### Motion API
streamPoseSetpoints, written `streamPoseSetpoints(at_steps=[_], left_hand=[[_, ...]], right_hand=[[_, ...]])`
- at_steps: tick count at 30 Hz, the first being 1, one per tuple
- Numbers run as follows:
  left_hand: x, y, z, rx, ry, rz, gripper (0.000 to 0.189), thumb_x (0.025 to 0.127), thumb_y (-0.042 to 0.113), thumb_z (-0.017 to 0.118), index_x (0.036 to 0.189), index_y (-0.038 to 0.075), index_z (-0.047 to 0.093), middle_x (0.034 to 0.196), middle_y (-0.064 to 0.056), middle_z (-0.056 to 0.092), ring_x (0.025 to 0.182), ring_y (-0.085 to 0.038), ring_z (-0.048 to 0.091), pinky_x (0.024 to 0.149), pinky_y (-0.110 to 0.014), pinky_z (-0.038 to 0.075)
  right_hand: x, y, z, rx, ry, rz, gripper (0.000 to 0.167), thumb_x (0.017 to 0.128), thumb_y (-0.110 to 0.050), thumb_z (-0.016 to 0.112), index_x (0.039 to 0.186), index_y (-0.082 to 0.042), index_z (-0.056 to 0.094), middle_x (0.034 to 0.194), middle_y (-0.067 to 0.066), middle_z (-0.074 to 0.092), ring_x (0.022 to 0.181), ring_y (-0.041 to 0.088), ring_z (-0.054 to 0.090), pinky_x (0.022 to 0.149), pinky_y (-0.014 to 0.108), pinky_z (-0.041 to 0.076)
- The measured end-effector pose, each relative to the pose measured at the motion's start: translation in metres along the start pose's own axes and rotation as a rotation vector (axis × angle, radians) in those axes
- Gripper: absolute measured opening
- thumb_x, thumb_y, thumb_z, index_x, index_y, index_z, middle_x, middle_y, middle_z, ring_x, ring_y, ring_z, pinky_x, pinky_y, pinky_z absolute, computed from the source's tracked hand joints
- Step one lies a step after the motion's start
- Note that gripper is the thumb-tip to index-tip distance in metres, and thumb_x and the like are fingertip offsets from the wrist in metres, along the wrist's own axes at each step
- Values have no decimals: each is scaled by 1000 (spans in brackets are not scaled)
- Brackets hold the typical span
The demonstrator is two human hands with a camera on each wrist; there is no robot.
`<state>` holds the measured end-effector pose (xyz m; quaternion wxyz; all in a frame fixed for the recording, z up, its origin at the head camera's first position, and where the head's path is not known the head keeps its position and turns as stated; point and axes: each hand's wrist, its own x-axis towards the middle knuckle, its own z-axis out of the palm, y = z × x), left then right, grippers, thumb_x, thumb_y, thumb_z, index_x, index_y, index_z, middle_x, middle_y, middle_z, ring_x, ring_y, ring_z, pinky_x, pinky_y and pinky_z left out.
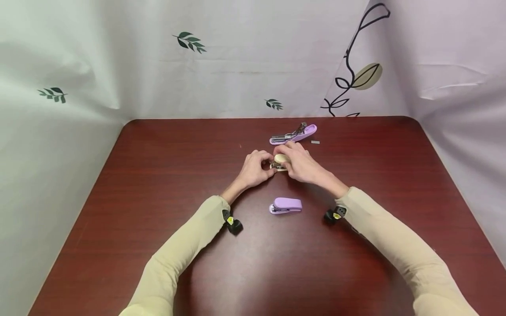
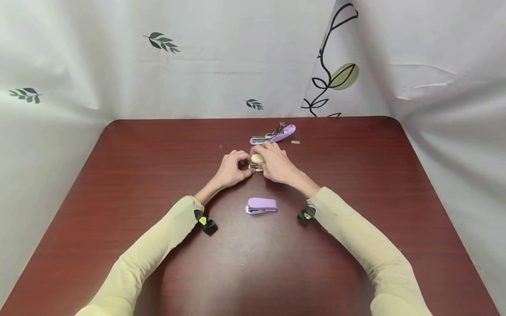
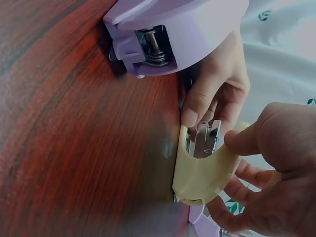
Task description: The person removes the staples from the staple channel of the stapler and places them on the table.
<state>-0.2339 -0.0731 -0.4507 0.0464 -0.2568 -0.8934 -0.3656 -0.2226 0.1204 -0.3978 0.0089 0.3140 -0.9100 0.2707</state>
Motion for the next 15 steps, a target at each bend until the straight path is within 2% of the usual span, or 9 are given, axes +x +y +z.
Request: streamPoseSetpoints(at_steps=[7,15], left_hand=[[0,2,0,9,1,-4,22,78,13,82,97,6,74,90,-2,67,85,-21,53,77,-34,42],[0,3,0,25,0,-11,24,78,14,82,100,6,75,93,-2,68,85,-20,54,76,-33,43]], right_hand=[[0,1,3,-4,57,-76,33,78,13,65,108,-3,62,101,17,57,99,40,51,91,51,40],[-1,0,7,14,101,-77,32,79,15,63,106,-3,62,102,17,58,99,39,51,90,50,40]])
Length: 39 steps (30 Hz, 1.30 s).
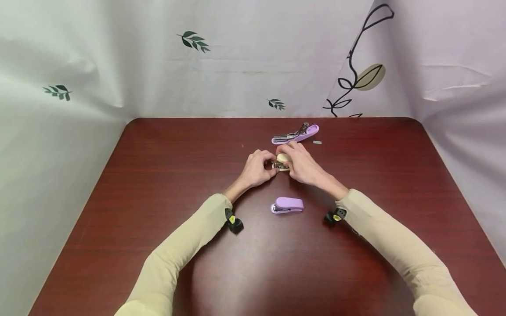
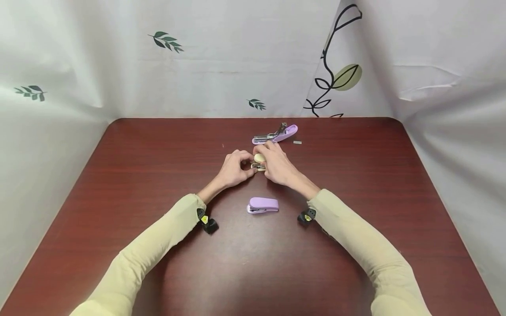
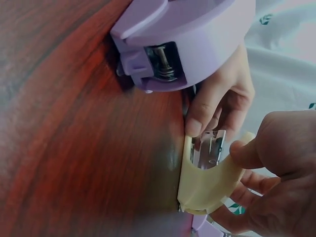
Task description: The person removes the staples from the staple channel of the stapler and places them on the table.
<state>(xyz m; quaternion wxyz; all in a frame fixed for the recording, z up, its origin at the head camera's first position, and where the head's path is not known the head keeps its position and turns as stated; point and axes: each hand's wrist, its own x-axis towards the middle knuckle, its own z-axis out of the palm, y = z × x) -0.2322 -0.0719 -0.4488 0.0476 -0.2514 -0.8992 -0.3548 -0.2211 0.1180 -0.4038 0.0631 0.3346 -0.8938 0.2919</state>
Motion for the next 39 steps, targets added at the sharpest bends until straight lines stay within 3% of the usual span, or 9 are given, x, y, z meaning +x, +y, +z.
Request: streamPoseSetpoints(at_steps=[11,21,33,39], left_hand=[[1,0,0,22,-2,-2,22,80,16,81,100,8,76,97,0,70,86,-19,54,76,-33,43],[1,-4,-1,3,20,-15,21,79,15,83,98,9,77,95,0,71,84,-18,54,76,-32,43],[0,-2,1,-4,7,-31,18,80,16,81,96,11,77,92,2,69,83,-17,52,76,-33,41],[-1,0,0,-9,8,-26,17,80,16,81,96,11,78,92,2,70,84,-18,52,76,-32,42]], right_hand=[[-2,3,6,40,48,-2,32,78,16,61,104,-2,58,101,18,55,97,40,49,88,54,39],[-8,8,-6,101,105,-27,31,82,18,59,107,0,55,99,16,54,91,31,51,81,45,42],[-25,27,-11,243,189,30,37,83,19,60,114,0,55,106,15,60,101,28,58,88,45,46],[-31,35,-10,286,224,73,37,85,15,65,116,-2,55,106,15,63,101,27,58,83,39,42]])
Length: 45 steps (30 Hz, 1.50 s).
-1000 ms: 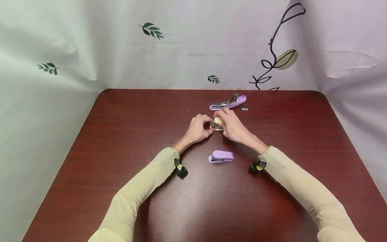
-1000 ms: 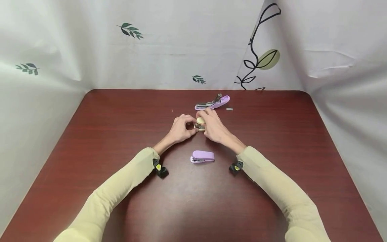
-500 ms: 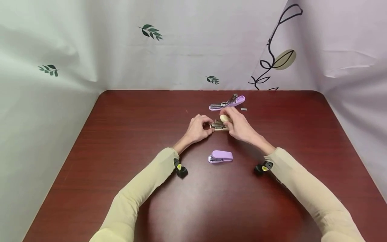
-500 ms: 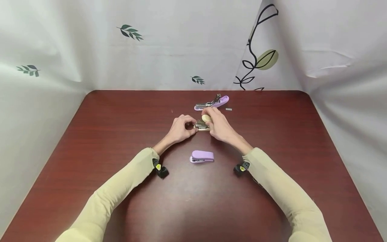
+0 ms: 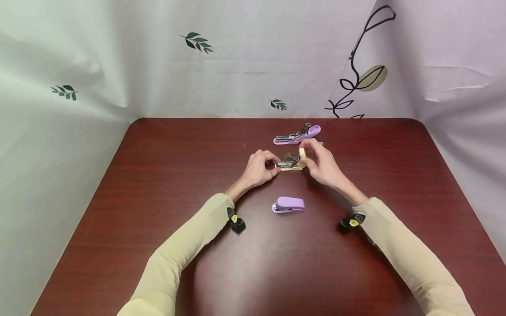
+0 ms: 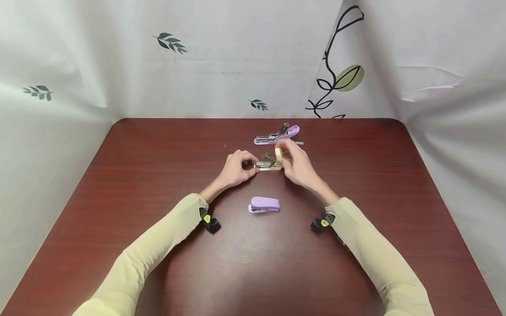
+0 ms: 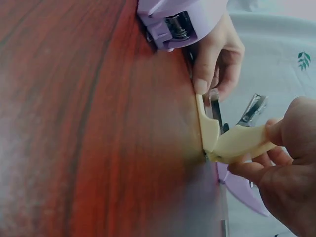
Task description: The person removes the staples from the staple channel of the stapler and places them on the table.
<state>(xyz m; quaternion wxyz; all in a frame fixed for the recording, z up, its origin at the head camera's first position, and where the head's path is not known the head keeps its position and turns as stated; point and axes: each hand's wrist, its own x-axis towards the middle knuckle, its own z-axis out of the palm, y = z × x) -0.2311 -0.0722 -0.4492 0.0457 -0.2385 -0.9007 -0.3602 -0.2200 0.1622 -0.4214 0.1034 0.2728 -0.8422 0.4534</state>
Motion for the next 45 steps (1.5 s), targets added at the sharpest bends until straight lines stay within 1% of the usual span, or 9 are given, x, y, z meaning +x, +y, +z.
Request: streamPoseSetpoints(at_steps=[6,11,13,17,22,31,38,41,45], left_hand=[[0,0,0,-2,-2,-8,18,80,16,81,97,11,78,94,2,70,85,-18,53,78,-33,42],[0,0,0,-6,4,-5,18,81,16,81,98,10,78,94,2,70,85,-18,53,77,-32,42],[1,0,1,-8,5,-3,18,81,16,81,98,10,78,94,2,70,84,-18,53,76,-32,42],[1,0,1,-15,7,2,18,81,16,81,97,10,78,93,2,70,84,-18,52,75,-31,42],[0,0,1,-14,10,1,18,81,16,81,98,10,77,93,2,70,84,-18,52,76,-31,42],[0,-1,1,-21,11,9,18,81,16,80,98,10,77,92,1,69,84,-18,52,76,-31,41],[0,-1,2,-9,3,4,19,81,16,81,98,10,77,92,2,69,84,-18,52,76,-31,42],[0,-1,3,0,-15,1,19,82,17,80,100,10,77,94,1,70,85,-17,52,77,-31,41],[0,-1,1,-7,-1,20,19,81,16,80,99,9,77,94,-1,70,85,-20,53,78,-33,41]], right_hand=[[-5,9,1,189,32,37,37,86,20,62,118,5,51,101,21,61,92,25,57,73,25,47],[-9,14,3,388,88,50,36,85,27,56,118,15,46,103,29,58,94,27,56,82,25,47],[-10,16,3,449,106,70,36,85,29,53,117,17,44,103,27,57,96,26,57,87,26,46],[-15,19,1,558,120,133,34,86,29,49,117,17,39,107,19,57,101,22,59,87,24,48],[-21,23,-5,618,103,168,36,87,29,46,119,16,34,113,16,55,107,17,59,87,22,50],[-31,35,-11,596,100,200,34,88,28,46,114,17,29,110,5,60,99,9,63,85,20,50],[-32,23,-18,573,63,201,38,87,27,50,118,16,31,117,10,57,105,11,61,87,21,50],[-32,-1,-26,433,82,188,51,83,27,59,126,18,34,124,20,50,109,17,57,90,25,50],[-25,-29,-29,113,240,78,52,78,24,68,125,19,46,119,32,50,97,28,56,82,25,51]])
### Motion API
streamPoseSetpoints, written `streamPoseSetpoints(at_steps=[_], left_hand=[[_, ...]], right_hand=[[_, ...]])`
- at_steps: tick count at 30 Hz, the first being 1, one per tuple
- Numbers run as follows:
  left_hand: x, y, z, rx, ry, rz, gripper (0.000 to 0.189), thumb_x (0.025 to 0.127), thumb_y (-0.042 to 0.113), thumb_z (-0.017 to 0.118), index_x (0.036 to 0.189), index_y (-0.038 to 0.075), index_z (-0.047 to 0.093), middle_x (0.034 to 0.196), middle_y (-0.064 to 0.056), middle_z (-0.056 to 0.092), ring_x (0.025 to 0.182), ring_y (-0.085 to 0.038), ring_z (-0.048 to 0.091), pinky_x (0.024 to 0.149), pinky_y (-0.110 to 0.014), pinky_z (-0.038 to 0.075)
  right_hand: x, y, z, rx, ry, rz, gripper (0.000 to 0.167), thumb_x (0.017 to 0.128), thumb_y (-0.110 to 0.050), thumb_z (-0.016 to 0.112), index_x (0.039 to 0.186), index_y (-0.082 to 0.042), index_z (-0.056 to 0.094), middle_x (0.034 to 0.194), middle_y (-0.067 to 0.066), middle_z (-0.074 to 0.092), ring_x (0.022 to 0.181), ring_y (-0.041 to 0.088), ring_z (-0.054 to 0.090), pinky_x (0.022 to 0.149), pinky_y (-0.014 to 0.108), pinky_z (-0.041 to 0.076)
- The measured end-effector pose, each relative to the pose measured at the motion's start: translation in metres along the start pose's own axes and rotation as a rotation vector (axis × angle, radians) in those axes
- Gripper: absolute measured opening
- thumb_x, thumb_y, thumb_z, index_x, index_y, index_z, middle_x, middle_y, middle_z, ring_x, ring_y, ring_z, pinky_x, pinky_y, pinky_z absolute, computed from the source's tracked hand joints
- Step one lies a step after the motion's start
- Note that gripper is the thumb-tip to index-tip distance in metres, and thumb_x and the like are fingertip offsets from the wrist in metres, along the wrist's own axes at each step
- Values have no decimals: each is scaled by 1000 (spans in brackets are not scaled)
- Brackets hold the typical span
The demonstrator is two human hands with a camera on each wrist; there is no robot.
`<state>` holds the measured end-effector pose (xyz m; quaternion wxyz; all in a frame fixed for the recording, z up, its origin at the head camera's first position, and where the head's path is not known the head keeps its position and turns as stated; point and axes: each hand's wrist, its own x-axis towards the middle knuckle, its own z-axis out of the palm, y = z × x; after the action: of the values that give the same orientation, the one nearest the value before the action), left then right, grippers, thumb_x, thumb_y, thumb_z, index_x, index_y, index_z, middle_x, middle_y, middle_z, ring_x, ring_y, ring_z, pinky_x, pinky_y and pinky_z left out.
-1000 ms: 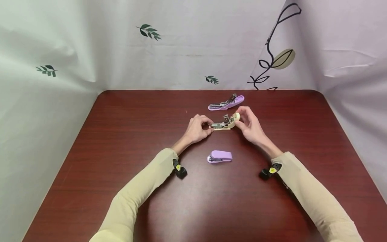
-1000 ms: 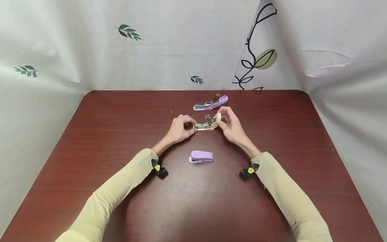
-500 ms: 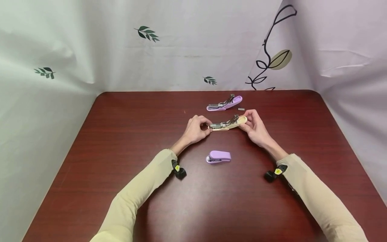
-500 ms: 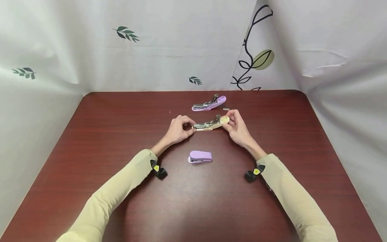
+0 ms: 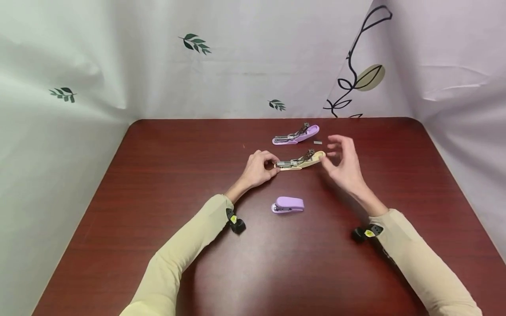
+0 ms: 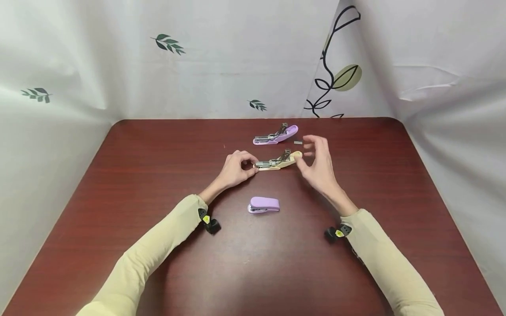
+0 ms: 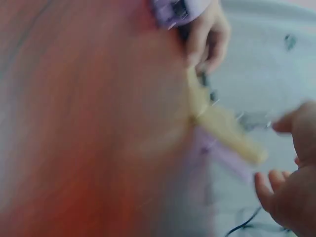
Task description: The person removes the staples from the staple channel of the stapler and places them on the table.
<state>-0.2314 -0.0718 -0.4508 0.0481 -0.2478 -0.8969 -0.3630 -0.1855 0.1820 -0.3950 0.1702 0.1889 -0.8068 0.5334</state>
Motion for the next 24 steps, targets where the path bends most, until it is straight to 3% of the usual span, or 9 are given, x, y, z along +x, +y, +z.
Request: streamPoseSetpoints(at_steps=[2,3,8,11,17,24], left_hand=[[0,0,-1,-3,10,5,19,80,15,81,98,9,77,94,-2,71,84,-20,54,78,-33,42],[0,0,-1,-4,15,6,19,80,14,81,98,8,77,94,-2,71,84,-21,54,78,-34,42],[0,-1,-1,3,5,7,19,81,14,81,99,9,77,94,-1,70,84,-20,53,77,-33,42],[1,0,1,3,-3,15,20,81,14,80,100,9,76,95,-1,70,85,-20,53,78,-34,41],[2,-1,3,-4,-4,17,20,82,14,80,101,9,76,98,-1,70,87,-20,54,79,-34,42],[1,0,1,-10,0,-2,20,82,13,80,101,9,76,97,-1,70,88,-21,54,79,-35,42]], right_hand=[[4,-6,5,-76,37,-41,40,80,20,68,118,16,56,108,30,59,87,27,58,73,22,50],[5,-8,9,-69,12,-30,35,82,18,68,115,13,59,102,27,63,81,27,60,68,21,49],[11,-14,34,85,-272,223,21,92,6,65,112,11,62,85,24,68,62,24,65,53,29,54],[13,-12,47,112,-366,346,22,95,4,61,114,15,59,81,25,68,58,24,65,50,35,55],[17,-3,60,108,-401,482,22,97,4,57,114,17,57,77,20,68,55,16,65,51,34,56],[18,-3,65,139,-415,556,26,97,3,56,117,19,55,78,21,67,54,15,65,54,35,57]])
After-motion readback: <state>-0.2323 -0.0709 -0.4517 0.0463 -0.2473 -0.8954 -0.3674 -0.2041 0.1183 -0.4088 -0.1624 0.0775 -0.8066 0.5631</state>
